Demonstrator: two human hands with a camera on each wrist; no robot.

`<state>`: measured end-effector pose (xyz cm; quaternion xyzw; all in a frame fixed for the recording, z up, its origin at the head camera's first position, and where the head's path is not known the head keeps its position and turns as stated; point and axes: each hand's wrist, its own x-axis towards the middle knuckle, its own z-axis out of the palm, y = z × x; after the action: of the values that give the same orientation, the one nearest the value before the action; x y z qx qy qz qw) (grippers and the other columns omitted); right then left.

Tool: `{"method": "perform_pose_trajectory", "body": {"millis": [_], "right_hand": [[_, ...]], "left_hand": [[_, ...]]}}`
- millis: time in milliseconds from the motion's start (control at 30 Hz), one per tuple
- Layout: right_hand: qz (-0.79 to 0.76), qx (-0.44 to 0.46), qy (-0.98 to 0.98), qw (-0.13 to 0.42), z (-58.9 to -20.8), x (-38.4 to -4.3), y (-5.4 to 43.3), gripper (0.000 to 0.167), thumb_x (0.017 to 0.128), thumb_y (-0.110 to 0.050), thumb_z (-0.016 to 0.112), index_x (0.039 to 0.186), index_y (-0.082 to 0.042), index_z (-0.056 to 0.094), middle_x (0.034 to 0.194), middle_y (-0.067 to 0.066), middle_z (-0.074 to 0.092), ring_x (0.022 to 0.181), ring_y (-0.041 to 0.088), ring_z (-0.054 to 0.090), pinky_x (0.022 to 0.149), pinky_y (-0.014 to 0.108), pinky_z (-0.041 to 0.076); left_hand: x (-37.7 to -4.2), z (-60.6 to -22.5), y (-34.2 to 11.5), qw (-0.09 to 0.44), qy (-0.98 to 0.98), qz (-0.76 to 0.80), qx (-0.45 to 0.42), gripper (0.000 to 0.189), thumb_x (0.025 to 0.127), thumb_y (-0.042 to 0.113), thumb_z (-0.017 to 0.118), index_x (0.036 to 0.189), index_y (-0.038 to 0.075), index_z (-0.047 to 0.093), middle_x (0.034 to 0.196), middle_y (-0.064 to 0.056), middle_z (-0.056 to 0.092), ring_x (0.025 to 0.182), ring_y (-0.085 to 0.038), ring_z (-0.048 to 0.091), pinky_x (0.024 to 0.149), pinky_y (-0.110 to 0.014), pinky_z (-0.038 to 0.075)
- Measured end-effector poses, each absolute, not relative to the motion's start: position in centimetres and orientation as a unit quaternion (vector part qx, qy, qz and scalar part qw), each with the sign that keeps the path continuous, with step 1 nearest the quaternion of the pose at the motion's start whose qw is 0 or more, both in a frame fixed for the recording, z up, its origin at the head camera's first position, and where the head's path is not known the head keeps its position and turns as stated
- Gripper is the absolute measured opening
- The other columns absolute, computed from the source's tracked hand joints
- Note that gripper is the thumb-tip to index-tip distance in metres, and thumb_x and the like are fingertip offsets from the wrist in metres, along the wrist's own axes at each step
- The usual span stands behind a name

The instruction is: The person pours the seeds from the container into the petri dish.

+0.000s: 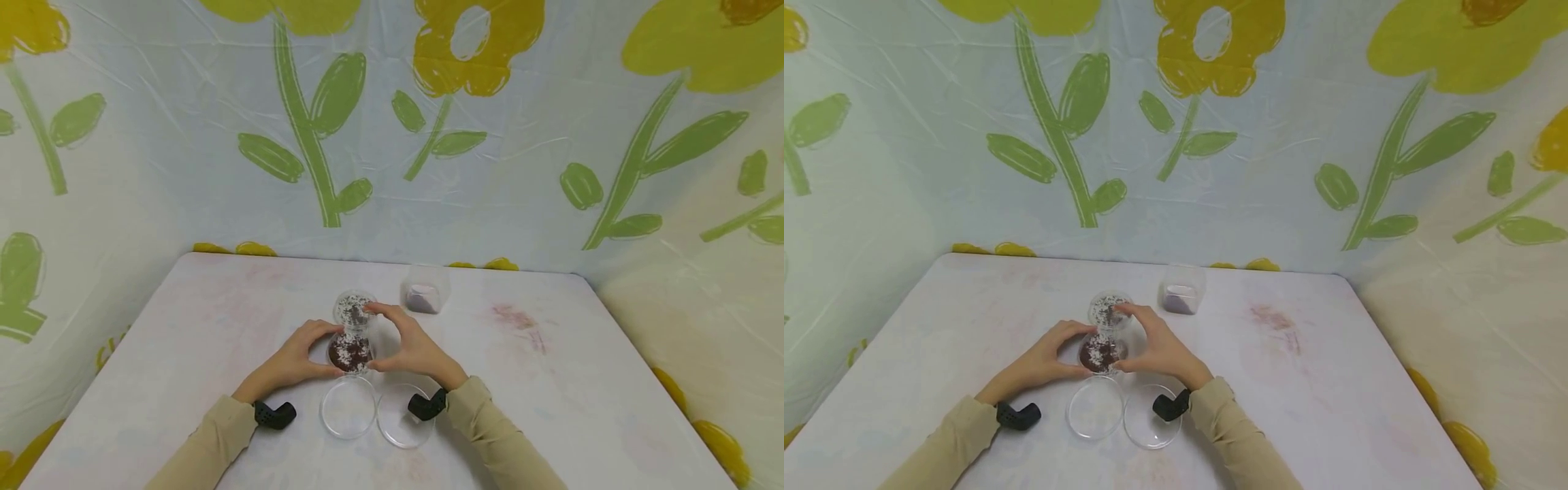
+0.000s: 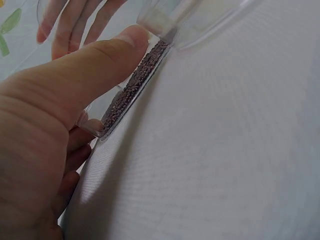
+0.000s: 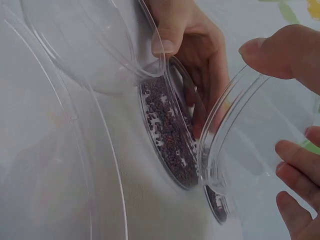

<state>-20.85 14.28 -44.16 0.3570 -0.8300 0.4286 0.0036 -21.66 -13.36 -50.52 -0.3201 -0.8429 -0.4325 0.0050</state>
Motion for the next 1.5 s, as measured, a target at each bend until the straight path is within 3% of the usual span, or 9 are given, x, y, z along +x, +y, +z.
{"method": "perform_pose_trajectory", "body": {"millis": [267, 567, 900, 1133, 1500], "right_hand": [[0.423, 0.39, -0.818, -0.008, -44.4, -21.3, 13.2, 0.092, 0.071, -0.018, 0.089, 0.149, -0.007, 0.041, 0.147, 0.003, 0.048, 0.129, 0.034, 0.047, 0.108, 0.055, 0.036], [0.371, 0.382, -0.845, -0.049, -44.6, -21.7, 12.2, 0.094, 0.071, -0.028, 0.091, 0.151, -0.017, 0.043, 0.145, 0.001, 0.046, 0.132, 0.019, 0.043, 0.108, 0.046, 0.039], [0.352, 0.425, -0.832, -0.05, -45.0, -22.4, 11.8, 0.096, 0.069, -0.03, 0.092, 0.15, -0.013, 0.043, 0.148, 0.004, 0.046, 0.136, 0.02, 0.041, 0.111, 0.045, 0.035], [0.355, 0.446, -0.819, -0.059, -45.2, -22.7, 11.5, 0.08, 0.068, -0.027, 0.093, 0.138, -0.01, 0.055, 0.147, 0.009, 0.043, 0.137, 0.021, 0.039, 0.113, 0.042, 0.033], [0.345, 0.456, -0.817, -0.075, -45.3, -22.8, 11.3, 0.069, 0.071, -0.025, 0.091, 0.131, -0.008, 0.062, 0.15, 0.014, 0.037, 0.138, 0.03, 0.037, 0.111, 0.041, 0.036]], "left_hand": [[-21.4, -50.3, -13.2, 0.005, -0.845, -0.428, -0.321, 0.081, 0.073, 0.046, 0.086, 0.141, 0.015, 0.054, 0.133, -0.001, 0.056, 0.124, -0.023, 0.049, 0.105, -0.053, 0.039], [-21.4, -50.7, -13.3, 0.008, -0.843, -0.433, -0.317, 0.094, 0.073, 0.044, 0.087, 0.15, 0.015, 0.042, 0.137, -0.002, 0.055, 0.128, -0.025, 0.048, 0.108, -0.055, 0.035], [-21.8, -51.1, -13.4, 0.045, -0.839, -0.41, -0.356, 0.099, 0.069, 0.037, 0.091, 0.15, 0.012, 0.039, 0.135, -0.001, 0.056, 0.124, -0.022, 0.049, 0.104, -0.054, 0.039], [-21.7, -50.9, -13.3, 0.032, -0.848, -0.407, -0.339, 0.098, 0.071, 0.041, 0.089, 0.15, 0.012, 0.04, 0.137, -0.001, 0.054, 0.125, -0.023, 0.048, 0.105, -0.054, 0.038], [-21.5, -50.5, -13.4, 0.019, -0.849, -0.415, -0.325, 0.098, 0.07, 0.04, 0.09, 0.148, 0.008, 0.041, 0.137, -0.004, 0.056, 0.127, -0.027, 0.048, 0.108, -0.055, 0.035]]}}
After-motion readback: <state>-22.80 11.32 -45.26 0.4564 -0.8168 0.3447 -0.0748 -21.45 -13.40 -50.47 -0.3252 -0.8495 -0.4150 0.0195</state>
